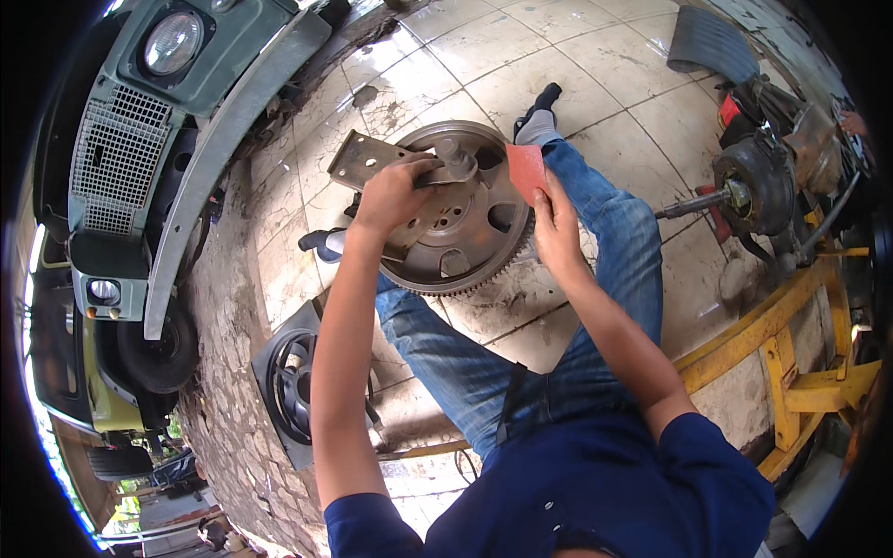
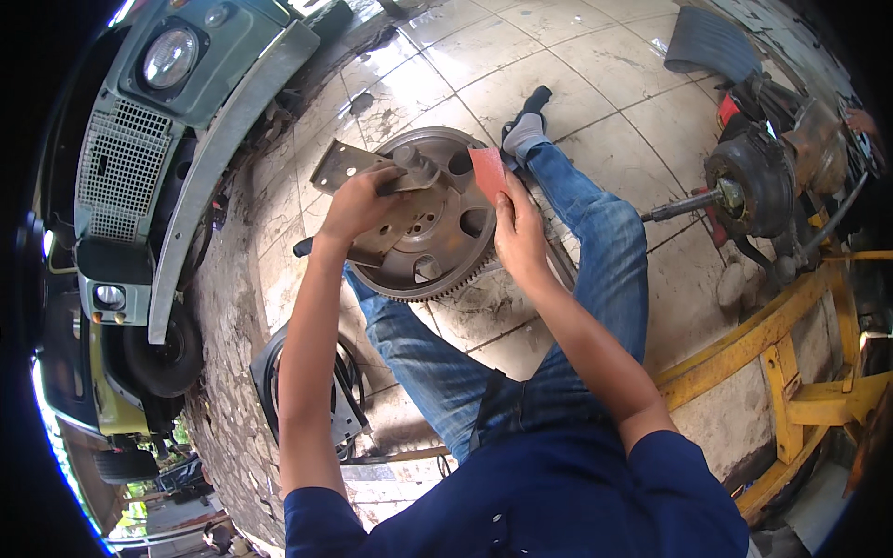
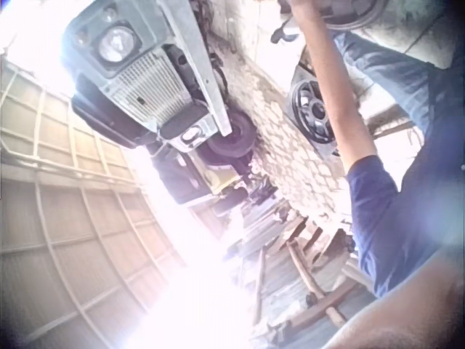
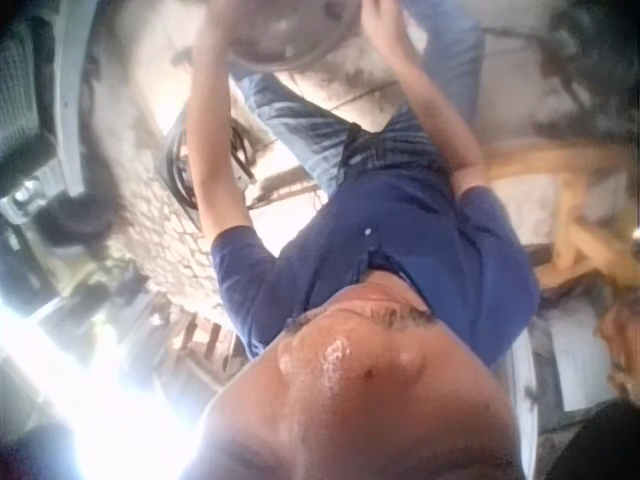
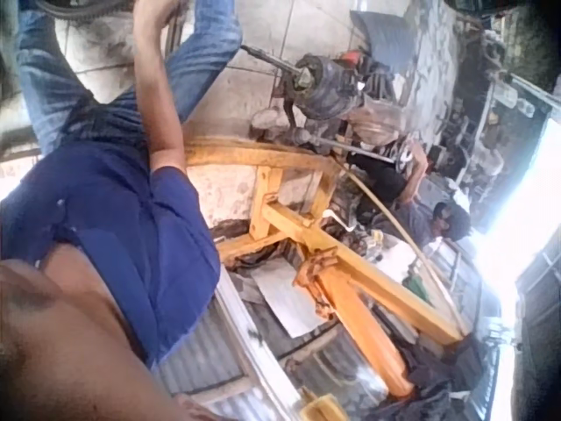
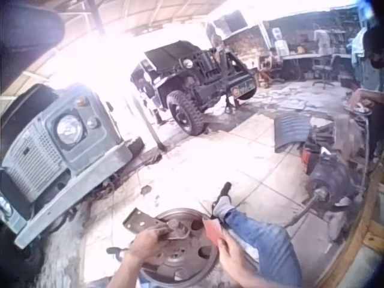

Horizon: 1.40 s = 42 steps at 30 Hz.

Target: The person sits on the floor and cleans a brake assembly using a wire brush and sandpaper. They scrub the metal surfaces and then sand the flat areas to remove rust and debris.

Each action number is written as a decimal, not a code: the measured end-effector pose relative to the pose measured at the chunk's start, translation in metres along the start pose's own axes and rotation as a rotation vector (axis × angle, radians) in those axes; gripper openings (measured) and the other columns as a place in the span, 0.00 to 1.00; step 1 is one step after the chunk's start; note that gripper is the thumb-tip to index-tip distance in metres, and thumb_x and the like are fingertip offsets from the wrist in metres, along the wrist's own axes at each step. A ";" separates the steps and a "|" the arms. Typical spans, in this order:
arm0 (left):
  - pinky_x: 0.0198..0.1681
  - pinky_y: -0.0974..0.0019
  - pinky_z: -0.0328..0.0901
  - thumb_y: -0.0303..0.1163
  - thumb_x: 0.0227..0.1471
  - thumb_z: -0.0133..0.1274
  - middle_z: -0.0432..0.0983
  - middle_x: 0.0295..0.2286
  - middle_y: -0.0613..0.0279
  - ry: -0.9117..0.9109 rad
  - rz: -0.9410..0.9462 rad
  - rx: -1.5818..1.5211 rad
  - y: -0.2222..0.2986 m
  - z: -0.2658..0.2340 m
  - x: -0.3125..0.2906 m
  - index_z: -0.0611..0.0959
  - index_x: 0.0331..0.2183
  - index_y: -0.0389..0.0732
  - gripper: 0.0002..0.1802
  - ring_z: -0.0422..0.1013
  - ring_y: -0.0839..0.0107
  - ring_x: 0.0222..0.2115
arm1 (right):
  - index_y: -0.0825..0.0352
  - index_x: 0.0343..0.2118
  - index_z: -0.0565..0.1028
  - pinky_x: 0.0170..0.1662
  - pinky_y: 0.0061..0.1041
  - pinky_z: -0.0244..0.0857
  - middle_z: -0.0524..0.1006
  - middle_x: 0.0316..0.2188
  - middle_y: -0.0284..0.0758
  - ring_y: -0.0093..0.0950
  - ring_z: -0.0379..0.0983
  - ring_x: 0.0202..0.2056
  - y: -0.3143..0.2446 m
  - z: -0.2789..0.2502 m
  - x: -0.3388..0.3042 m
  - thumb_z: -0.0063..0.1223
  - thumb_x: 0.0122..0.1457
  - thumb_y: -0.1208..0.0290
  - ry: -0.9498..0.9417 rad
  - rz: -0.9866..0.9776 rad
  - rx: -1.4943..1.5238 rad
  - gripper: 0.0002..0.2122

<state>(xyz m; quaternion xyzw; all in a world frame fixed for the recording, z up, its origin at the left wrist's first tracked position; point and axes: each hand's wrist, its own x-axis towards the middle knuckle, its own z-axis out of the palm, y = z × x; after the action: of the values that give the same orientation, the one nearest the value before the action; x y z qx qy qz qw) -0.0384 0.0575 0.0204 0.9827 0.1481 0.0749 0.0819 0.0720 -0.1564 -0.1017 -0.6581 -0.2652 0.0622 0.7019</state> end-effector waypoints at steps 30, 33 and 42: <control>0.65 0.44 0.48 0.38 0.57 0.53 0.71 0.53 0.57 0.448 0.312 0.413 0.000 -0.017 0.030 0.72 0.57 0.49 0.25 0.61 0.61 0.60 | 0.72 0.57 0.67 0.51 0.36 0.67 0.73 0.51 0.51 0.47 0.73 0.50 -0.012 0.042 -0.023 0.41 0.67 0.74 -0.009 -0.095 -0.181 0.17; 0.66 0.43 0.46 0.46 0.59 0.49 0.74 0.51 0.59 0.109 0.329 0.577 -0.008 -0.013 0.064 0.77 0.52 0.49 0.22 0.63 0.64 0.59 | 0.69 0.60 0.65 0.54 0.37 0.65 0.72 0.54 0.51 0.48 0.71 0.52 -0.014 0.042 -0.024 0.39 0.68 0.72 -0.045 -0.094 -0.134 0.18; 0.31 0.54 0.69 0.52 0.60 0.43 0.78 0.17 0.58 -0.295 0.372 0.802 -0.022 -0.019 0.089 0.84 0.27 0.47 0.24 0.76 0.58 0.19 | 0.64 0.62 0.64 0.50 0.38 0.66 0.72 0.47 0.50 0.46 0.72 0.47 -0.010 0.034 -0.024 0.40 0.63 0.82 -0.095 -0.176 -0.109 0.23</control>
<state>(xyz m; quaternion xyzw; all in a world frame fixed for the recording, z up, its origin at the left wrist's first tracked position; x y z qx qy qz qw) 0.0361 0.1082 0.0456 0.9468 -0.0268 -0.1155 -0.2991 0.0335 -0.1384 -0.0991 -0.6659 -0.3578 0.0167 0.6545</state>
